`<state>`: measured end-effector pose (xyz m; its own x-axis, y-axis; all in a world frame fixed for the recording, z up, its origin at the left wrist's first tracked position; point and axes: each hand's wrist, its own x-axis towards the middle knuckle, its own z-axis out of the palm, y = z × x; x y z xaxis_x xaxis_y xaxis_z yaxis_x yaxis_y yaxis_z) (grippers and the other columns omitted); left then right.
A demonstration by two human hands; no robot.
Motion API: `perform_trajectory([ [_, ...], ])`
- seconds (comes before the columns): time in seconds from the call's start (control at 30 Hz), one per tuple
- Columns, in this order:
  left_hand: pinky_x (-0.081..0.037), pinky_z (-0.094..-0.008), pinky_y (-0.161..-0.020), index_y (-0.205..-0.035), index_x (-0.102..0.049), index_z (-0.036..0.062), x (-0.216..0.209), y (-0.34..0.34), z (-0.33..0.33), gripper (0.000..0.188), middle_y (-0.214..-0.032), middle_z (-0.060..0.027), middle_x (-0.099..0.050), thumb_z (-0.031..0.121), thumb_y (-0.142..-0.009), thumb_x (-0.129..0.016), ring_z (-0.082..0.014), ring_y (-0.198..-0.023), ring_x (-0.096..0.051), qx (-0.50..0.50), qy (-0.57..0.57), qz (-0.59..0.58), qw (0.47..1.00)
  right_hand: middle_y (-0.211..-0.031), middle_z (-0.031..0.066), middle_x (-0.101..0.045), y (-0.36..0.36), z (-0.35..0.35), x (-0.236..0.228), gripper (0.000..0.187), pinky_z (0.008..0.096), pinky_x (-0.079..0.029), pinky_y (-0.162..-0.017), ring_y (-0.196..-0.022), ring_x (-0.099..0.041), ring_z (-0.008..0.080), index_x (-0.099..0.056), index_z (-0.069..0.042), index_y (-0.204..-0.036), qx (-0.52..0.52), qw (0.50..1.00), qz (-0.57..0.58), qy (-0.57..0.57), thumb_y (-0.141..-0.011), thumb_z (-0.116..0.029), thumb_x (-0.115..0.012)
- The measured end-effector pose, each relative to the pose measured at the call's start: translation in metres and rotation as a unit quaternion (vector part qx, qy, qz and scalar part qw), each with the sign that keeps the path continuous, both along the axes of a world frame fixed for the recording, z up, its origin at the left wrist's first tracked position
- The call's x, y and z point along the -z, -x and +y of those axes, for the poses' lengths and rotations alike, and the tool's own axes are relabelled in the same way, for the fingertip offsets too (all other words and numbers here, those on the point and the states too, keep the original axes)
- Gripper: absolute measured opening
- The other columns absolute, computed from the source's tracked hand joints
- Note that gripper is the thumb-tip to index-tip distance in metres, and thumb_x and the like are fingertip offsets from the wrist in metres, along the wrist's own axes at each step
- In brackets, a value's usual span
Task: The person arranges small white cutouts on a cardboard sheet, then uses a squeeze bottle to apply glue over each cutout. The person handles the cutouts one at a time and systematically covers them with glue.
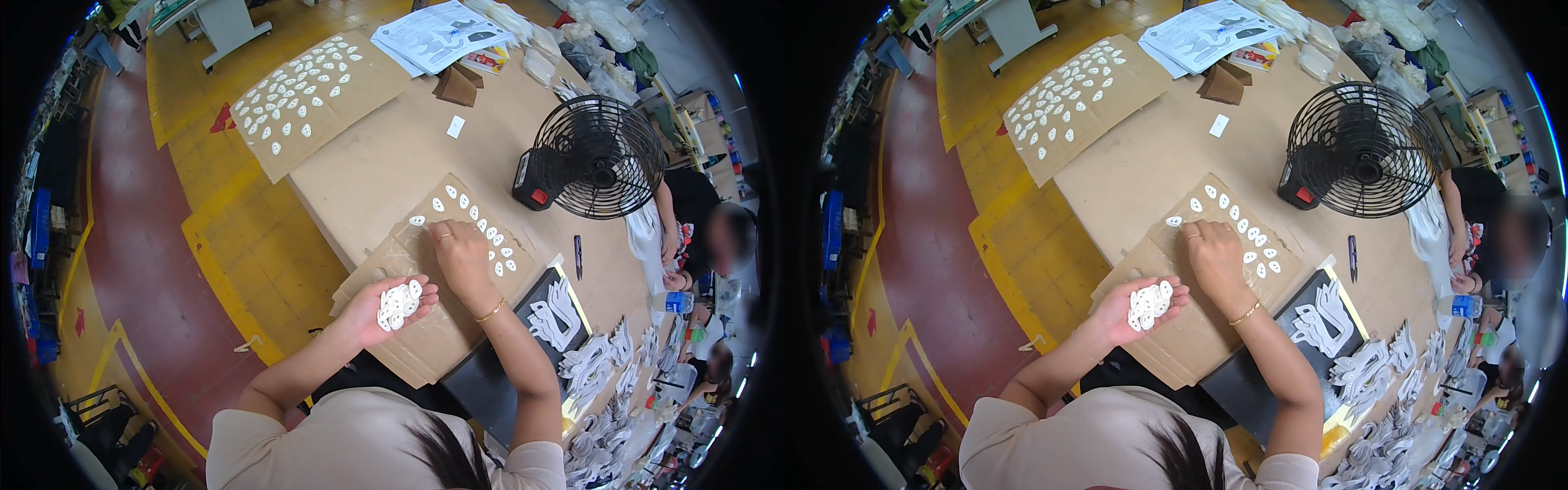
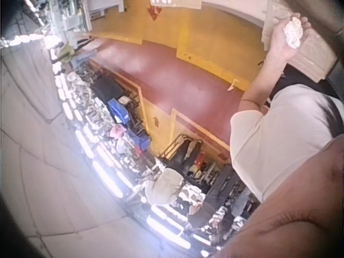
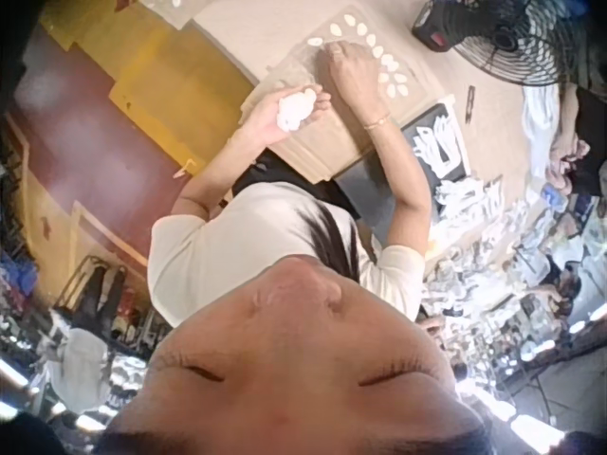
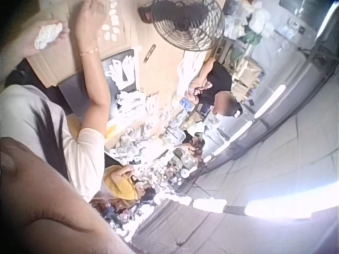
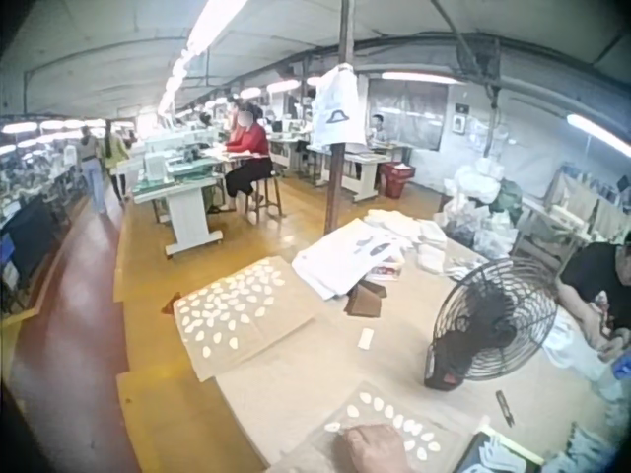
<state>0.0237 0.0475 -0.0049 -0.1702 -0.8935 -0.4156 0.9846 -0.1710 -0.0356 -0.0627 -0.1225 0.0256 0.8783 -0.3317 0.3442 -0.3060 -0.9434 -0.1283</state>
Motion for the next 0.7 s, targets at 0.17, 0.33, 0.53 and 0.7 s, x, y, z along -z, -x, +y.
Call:
perform_trajectory([
  [0.17,-0.048,-0.0384,-0.094,-0.121,-0.049,-0.0024,-0.003,-0.006,-0.001,0.035,-0.118,-0.0185,-0.056,0.02,-0.097,-0.036,-0.0297,-0.11,-0.055,-0.011,0.009,0.014,1.0,-0.104,0.0066,-0.059,0.008,0.014,-0.001,0.019,0.0356,-0.041,-0.082,-0.086,-0.054,0.0223,-0.067,-0.006,-0.092,-0.049,0.998,0.007,0.023,-0.077,-0.016,-0.064],
  [0.33,-0.049,-0.0385,-0.093,-0.117,-0.05,-0.0014,-0.003,-0.007,0.0,0.033,-0.113,-0.0169,-0.058,0.021,-0.097,-0.037,-0.0293,-0.106,-0.057,-0.03,0.013,0.022,0.999,-0.119,0.0061,-0.053,0.015,0.02,-0.033,0.026,0.0363,-0.04,-0.085,-0.096,-0.051,0.0238,-0.069,-0.012,-0.101,-0.007,0.973,-0.001,-0.23,-0.077,-0.023,-0.067],
  [0.53,-0.048,-0.0409,-0.093,-0.111,-0.052,-0.0016,0.004,-0.003,-0.002,0.031,-0.105,-0.0147,-0.06,0.021,-0.096,-0.037,-0.029,-0.102,-0.058,-0.027,-0.003,0.04,0.999,-0.11,0.006,-0.057,0.028,0.036,-0.035,0.018,0.0364,-0.044,-0.084,-0.095,-0.054,0.0255,-0.069,-0.009,-0.092,-0.055,0.958,0.024,-0.281,-0.075,-0.016,-0.068],
  [0.7,-0.047,-0.039,-0.095,-0.12,-0.048,-0.004,-0.009,-0.002,-0.002,0.037,-0.119,-0.0178,-0.055,0.021,-0.096,-0.036,-0.0297,-0.113,-0.053,-0.005,-0.037,0.005,0.999,-0.089,0.0059,-0.063,0.033,0.021,-0.032,0.011,0.033,-0.049,-0.072,-0.083,-0.06,0.0253,-0.066,-0.006,-0.083,0.109,0.932,-0.018,-0.345,-0.074,-0.012,-0.068],
])
